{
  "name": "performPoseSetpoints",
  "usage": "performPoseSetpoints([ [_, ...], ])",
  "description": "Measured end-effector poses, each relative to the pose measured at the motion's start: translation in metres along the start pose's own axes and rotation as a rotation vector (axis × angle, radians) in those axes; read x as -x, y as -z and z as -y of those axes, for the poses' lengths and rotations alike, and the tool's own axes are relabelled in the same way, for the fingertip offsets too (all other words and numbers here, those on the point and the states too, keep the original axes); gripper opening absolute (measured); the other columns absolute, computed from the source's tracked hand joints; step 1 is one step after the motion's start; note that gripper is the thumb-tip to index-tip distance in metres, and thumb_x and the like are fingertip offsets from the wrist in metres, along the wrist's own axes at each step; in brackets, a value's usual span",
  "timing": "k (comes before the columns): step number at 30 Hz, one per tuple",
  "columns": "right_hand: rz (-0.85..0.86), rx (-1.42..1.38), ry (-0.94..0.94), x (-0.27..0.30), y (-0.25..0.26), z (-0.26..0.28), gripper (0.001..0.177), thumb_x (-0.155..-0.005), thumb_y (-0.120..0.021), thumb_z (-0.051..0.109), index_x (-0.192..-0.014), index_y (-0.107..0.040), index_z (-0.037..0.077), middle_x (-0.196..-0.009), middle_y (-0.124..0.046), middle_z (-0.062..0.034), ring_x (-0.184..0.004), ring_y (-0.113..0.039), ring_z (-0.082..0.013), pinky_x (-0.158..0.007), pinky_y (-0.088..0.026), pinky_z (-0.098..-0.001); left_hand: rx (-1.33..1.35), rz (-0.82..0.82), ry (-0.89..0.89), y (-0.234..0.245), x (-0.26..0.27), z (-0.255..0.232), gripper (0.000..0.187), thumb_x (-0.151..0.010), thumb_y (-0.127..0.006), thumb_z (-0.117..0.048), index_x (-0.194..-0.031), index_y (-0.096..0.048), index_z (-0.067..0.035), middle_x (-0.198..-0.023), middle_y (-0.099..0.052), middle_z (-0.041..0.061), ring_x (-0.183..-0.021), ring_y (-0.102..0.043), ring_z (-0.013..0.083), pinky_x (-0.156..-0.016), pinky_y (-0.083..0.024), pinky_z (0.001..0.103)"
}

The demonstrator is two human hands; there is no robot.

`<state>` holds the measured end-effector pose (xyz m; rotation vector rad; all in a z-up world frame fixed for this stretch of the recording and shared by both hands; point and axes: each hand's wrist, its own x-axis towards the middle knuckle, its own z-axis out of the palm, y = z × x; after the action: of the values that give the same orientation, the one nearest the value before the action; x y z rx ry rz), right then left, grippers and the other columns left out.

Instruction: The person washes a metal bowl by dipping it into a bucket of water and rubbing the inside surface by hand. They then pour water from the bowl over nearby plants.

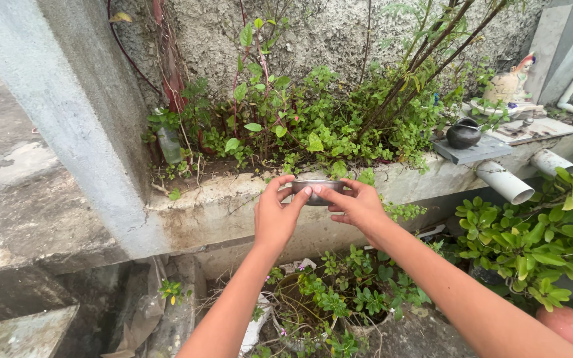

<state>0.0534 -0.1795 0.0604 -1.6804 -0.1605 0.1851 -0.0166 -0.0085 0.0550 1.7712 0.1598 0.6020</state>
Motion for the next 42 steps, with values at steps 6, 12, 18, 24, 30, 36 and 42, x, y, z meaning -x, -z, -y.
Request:
performPoseSetpoints([
  [6, 0.038, 0.051, 0.021, -0.003, 0.002, 0.003, 0.063, -0.074, -0.083, 0.047, -0.119, -0.068, 0.004, -0.106, -0.070, -0.0057, -0.090, -0.068, -0.0145, -0.073, -0.061, -0.0316, -0.024, 0.007, -0.045, 0.002, -0.006, -0.002, 0.053, -0.083, -0.078, -0.036, -0.128, -0.065, -0.010, -0.106, -0.081, 0.012, -0.075, -0.073, 0.0137, -0.068, -0.054, 0.030],
  [12, 0.033, 0.071, 0.005, -0.006, 0.000, 0.007, 0.065, -0.074, -0.082, 0.049, -0.121, -0.067, 0.006, -0.105, -0.069, -0.0041, -0.088, -0.067, -0.0132, -0.072, -0.062, -0.0311, -0.100, -0.023, -0.030, 0.004, -0.008, -0.010, 0.054, -0.082, -0.079, -0.040, -0.126, -0.067, -0.011, -0.107, -0.080, 0.011, -0.076, -0.073, 0.0161, -0.070, -0.055, 0.031],
  [18, 0.035, 0.090, 0.030, -0.011, 0.000, 0.008, 0.066, -0.073, -0.083, 0.050, -0.120, -0.069, 0.006, -0.102, -0.069, -0.0036, -0.086, -0.066, -0.0121, -0.071, -0.061, -0.0299, -0.110, -0.014, -0.014, 0.005, -0.011, -0.012, 0.053, -0.082, -0.078, -0.041, -0.126, -0.067, -0.012, -0.106, -0.080, 0.011, -0.081, -0.076, 0.0159, -0.073, -0.056, 0.031],
  [24, 0.025, 0.097, 0.016, -0.017, -0.001, 0.006, 0.063, -0.074, -0.084, 0.048, -0.119, -0.068, 0.006, -0.100, -0.069, -0.0050, -0.085, -0.067, -0.0124, -0.070, -0.062, -0.0303, -0.102, -0.027, -0.002, -0.001, -0.016, 0.001, 0.053, -0.083, -0.078, -0.041, -0.126, -0.067, -0.012, -0.107, -0.080, 0.012, -0.081, -0.077, 0.0200, -0.074, -0.057, 0.032],
  [30, 0.054, 0.102, 0.030, -0.024, -0.002, -0.007, 0.066, -0.073, -0.084, 0.050, -0.117, -0.071, 0.002, -0.101, -0.070, -0.0047, -0.083, -0.066, -0.0119, -0.069, -0.059, -0.0298, -0.046, -0.034, -0.020, -0.006, -0.017, 0.021, 0.053, -0.083, -0.078, -0.042, -0.125, -0.068, -0.011, -0.107, -0.080, 0.014, -0.092, -0.078, 0.0186, -0.078, -0.057, 0.033],
  [36, 0.040, 0.154, 0.001, -0.031, -0.004, -0.015, 0.070, -0.072, -0.083, 0.053, -0.120, -0.069, 0.003, -0.103, -0.070, -0.0063, -0.085, -0.067, -0.0133, -0.070, -0.060, -0.0310, -0.096, -0.028, 0.058, -0.007, -0.018, 0.026, 0.054, -0.082, -0.078, -0.044, -0.126, -0.068, -0.014, -0.108, -0.079, 0.013, -0.092, -0.078, 0.0205, -0.080, -0.057, 0.034],
  [42, 0.021, 0.156, -0.039, -0.040, -0.007, -0.020, 0.071, -0.073, -0.080, 0.055, -0.121, -0.067, 0.005, -0.101, -0.070, -0.0044, -0.088, -0.068, -0.0126, -0.073, -0.061, -0.0307, -0.107, -0.034, 0.038, -0.011, -0.028, 0.032, 0.053, -0.082, -0.078, -0.043, -0.125, -0.069, -0.013, -0.108, -0.080, 0.013, -0.096, -0.078, 0.0214, -0.082, -0.057, 0.035],
])
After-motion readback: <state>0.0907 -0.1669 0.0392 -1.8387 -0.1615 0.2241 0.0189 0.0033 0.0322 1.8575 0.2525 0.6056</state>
